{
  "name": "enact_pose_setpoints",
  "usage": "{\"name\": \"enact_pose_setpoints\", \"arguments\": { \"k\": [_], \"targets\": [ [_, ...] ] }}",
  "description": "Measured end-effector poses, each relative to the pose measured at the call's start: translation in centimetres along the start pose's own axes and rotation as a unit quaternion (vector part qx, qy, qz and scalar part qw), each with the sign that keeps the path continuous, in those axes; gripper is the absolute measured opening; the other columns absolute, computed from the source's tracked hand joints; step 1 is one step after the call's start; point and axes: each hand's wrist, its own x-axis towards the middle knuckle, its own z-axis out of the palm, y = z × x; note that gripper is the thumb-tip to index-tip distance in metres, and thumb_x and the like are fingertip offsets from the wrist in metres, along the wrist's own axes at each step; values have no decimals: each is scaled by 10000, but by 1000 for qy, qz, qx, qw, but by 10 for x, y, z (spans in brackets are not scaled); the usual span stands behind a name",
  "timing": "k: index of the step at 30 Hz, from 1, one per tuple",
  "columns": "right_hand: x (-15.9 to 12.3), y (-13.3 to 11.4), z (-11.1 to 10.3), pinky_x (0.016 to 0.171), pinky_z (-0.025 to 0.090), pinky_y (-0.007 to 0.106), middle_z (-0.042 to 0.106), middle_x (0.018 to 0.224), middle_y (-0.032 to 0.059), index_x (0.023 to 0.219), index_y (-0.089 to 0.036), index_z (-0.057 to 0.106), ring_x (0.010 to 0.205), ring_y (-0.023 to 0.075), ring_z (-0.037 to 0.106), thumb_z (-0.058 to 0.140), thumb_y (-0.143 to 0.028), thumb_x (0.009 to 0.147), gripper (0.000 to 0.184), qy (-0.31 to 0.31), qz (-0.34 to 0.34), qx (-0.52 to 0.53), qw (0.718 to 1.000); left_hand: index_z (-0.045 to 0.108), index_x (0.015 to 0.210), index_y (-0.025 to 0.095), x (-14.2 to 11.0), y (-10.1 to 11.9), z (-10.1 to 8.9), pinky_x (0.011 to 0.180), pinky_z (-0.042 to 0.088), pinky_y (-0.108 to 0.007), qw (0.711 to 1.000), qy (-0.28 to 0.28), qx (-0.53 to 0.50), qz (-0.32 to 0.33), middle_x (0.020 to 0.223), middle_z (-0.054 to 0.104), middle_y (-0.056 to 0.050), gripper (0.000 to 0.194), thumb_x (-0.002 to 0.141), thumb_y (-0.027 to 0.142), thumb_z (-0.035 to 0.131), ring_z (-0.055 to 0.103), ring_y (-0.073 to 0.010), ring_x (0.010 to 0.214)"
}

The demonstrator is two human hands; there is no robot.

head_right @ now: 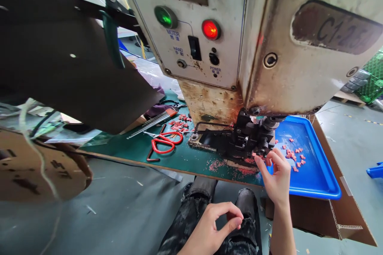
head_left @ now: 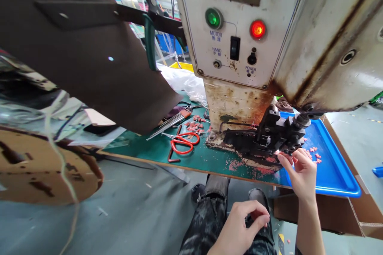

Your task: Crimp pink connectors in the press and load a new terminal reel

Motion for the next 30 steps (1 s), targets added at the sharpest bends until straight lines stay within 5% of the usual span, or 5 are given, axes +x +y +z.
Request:
{"name": "enact_pose_setpoints", "arguments": {
  "k": [6, 12, 18, 24, 30],
  "targets": [
    [0, 2, -1, 616, 388, 303, 554, 783, -1, 805, -213, 652, 666, 155, 455, 761, -409, 933, 258, 64, -18, -21, 998, 784, 781, 183, 0, 1, 0, 786, 527, -226, 1000, 3, -11, 5, 758, 810, -39, 180, 900, 279, 688, 732, -186, 740],
    [-2, 4, 4, 583, 351, 291, 413, 675, -42, 624, -229, 440, 640, 146, 404, 762, -408, 934, 481, 4, 11, -7, 1000, 787, 784, 189, 1, 2, 1, 794, 528, -226, 1000, 3, -5, 0, 759, 809, -35, 180, 898, 280, 682, 731, -185, 749],
    [2, 7, -8, 637, 400, 303, 537, 775, -6, 795, -214, 631, 697, 163, 467, 754, -437, 937, 291, 7, 19, 1, 1000, 783, 778, 188, 0, 0, -1, 784, 537, -232, 1000, 4, -13, 3, 764, 811, -41, 195, 897, 306, 682, 730, -188, 740],
    [2, 0, 0, 595, 358, 285, 412, 671, -46, 633, -229, 431, 651, 146, 412, 736, -430, 947, 482, -21, 2, -30, 999, 790, 787, 194, 0, 1, 1, 791, 540, -234, 1000, 1, -3, 5, 763, 810, -34, 191, 898, 298, 674, 726, -186, 741],
    [3, 2, -7, 622, 400, 299, 534, 761, -5, 783, -216, 606, 691, 164, 463, 738, -467, 937, 323, 14, 22, -18, 999, 791, 785, 196, -1, 3, 0, 803, 542, -239, 1000, 7, 3, 3, 763, 809, -32, 203, 904, 318, 680, 725, -189, 745]
  ]
}}
